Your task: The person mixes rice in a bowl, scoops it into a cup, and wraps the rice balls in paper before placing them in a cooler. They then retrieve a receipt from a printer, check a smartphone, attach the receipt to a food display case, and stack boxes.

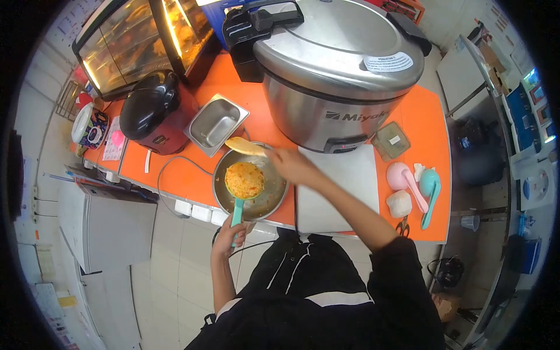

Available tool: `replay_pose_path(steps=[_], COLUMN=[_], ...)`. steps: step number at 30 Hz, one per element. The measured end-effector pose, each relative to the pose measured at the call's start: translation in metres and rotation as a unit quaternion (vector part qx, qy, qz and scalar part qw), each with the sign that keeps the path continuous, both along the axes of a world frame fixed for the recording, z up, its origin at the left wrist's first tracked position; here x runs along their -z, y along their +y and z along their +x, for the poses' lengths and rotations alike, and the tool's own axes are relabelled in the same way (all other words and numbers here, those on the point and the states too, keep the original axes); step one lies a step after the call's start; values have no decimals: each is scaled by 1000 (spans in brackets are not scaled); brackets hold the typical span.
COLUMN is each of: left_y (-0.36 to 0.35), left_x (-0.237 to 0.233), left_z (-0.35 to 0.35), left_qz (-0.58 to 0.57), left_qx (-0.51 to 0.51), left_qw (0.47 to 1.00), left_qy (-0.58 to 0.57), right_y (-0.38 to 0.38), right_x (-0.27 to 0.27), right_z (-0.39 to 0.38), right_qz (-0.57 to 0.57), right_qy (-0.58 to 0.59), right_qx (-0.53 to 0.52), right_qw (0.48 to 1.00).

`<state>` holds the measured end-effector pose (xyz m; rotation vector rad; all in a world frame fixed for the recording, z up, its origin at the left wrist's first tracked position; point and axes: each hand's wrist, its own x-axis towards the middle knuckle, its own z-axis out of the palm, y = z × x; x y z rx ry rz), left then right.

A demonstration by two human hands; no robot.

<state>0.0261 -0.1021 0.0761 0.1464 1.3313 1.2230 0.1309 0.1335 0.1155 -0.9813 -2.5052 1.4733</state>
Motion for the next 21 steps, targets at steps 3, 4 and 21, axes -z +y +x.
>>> replay_pose_path(steps=[3,4,21], left_y=[3,4,1], left_x=[-14,-15,-2], left_z=[-7,-9,1], left_qz=[-8,-8,-16], left_qx=[26,37,-1], left_qw=[999,999,1000], left_qy=[20,17,14], right_y=[31,33,-22], right_x=[-24,-28,-30], right_z=[-28,-32,0], right_qz=[47,78,71], right_qy=[-95,-109,-99], right_qx=[-133,-209,-30], right_qw=[986,969,992])
